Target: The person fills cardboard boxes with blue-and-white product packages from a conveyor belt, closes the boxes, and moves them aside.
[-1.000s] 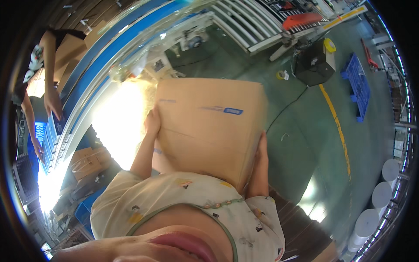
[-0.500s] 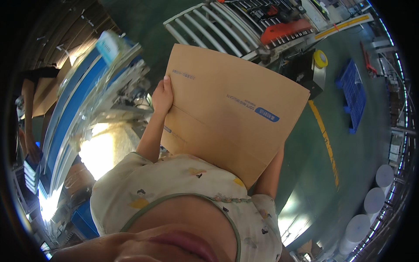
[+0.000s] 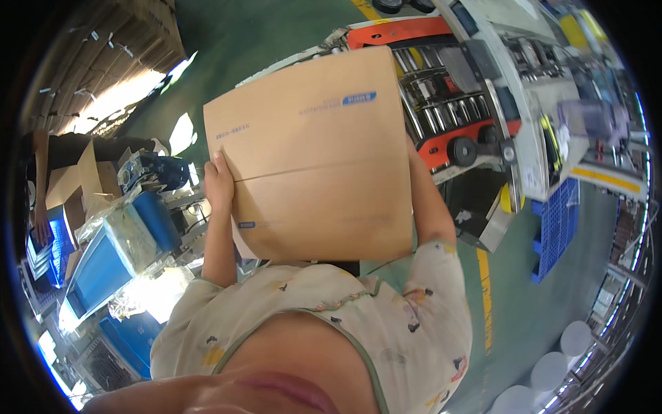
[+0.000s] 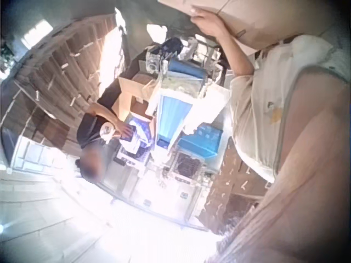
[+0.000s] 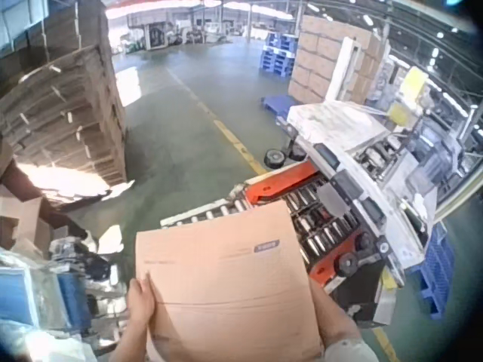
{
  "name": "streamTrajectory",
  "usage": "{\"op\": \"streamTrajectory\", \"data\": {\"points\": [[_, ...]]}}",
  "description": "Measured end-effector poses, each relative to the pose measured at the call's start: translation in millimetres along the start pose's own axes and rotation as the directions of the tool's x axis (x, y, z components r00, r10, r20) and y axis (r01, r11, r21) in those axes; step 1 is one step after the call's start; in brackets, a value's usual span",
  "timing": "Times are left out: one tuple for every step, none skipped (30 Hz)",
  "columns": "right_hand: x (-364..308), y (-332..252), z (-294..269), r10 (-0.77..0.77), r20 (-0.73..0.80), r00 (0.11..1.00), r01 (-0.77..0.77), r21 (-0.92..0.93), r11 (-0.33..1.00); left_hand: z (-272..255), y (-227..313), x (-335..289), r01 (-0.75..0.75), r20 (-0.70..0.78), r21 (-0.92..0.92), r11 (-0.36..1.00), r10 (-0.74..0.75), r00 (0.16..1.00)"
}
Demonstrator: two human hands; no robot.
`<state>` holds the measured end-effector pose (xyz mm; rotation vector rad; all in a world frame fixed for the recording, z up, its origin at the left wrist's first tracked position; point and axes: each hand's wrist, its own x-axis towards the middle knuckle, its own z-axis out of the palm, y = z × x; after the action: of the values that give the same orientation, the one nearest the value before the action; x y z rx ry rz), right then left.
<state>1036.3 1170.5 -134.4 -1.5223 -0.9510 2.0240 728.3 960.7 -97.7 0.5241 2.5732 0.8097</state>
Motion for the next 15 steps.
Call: {"op": "streamTrajectory", "data": {"points": [[13.1,-14.0,-1.4,0.023,0.042,0.999,-0.022,-0.038,0.999,12.8,8.3,1.7,0.003,-0.035,0.041,0.999,-0.001,0.999],[27.1,-36.6,-4.6,0.037,0.093,0.995,-0.030,-0.076,0.997,29.0,20.3,5.0,0.004,-0.066,0.082,0.997,0.001,0.998],[38.2,-56.2,-11.8,0.042,0.127,0.991,-0.029,-0.102,0.994,43.4,34.8,4.1,-0.005,-0.082,0.127,0.992,0.015,0.997],[45.7,-81.9,-14.4,0.054,0.200,0.978,-0.032,-0.111,0.993,50.4,50.9,6.0,0.055,-0.051,0.096,0.994,-0.050,0.997],[54.1,-107.9,-12.3,0.142,0.261,0.955,-0.137,-0.037,0.990,56.4,53.0,10.1,0.039,-0.089,0.081,0.996,-0.031,0.996],[53.7,-113.2,-6.6,-0.290,0.271,0.918,0.390,-0.491,0.779,60.7,51.9,12.4,0.013,-0.128,0.061,0.998,-0.005,0.992],[46.1,-115.3,5.8,-0.586,0.476,0.656,0.661,-0.737,0.141,65.3,52.2,18.8,-0.021,-0.164,0.035,0.999,0.026,0.986],[33.2,-102.6,27.4,-0.500,0.592,0.632,0.639,-0.763,-0.095,68.0,49.5,23.7,-0.010,-0.131,0.030,1.000,0.014,0.991],[16.2,-88.0,43.8,-0.380,0.678,0.629,0.596,-0.735,-0.325,63.4,59.3,24.2,-0.006,-0.087,-0.014,1.000,0.005,0.996],[8.0,-84.3,47.9,-0.380,0.677,0.630,0.594,-0.736,-0.325,59.5,52.5,24.5,-0.103,-0.009,-0.101,0.990,0.103,0.995],[8.4,-82.6,51.5,-0.390,0.683,0.617,0.601,-0.729,-0.327,55.8,46.6,26.7,-0.198,0.042,-0.192,0.961,0.210,0.977],[11.7,-82.0,53.9,-0.396,0.694,0.602,0.613,-0.719,-0.327,44.7,51.1,21.9,-0.194,0.140,-0.508,0.839,0.303,0.943],[16.4,-83.4,53.8,-0.398,0.696,0.597,0.622,-0.716,-0.319,46.2,52.7,23.0,-0.191,0.126,-0.460,0.867,0.277,0.953],[21.2,-84.9,53.2,-0.402,0.696,0.595,0.628,-0.715,-0.309,49.1,54.4,24.2,-0.186,0.113,-0.411,0.893,0.253,0.961],[26.8,-89.8,50.5,-0.407,0.700,0.587,0.631,-0.711,-0.312,54.4,58.7,24.4,-0.184,0.092,-0.372,0.910,0.233,0.968]]}}
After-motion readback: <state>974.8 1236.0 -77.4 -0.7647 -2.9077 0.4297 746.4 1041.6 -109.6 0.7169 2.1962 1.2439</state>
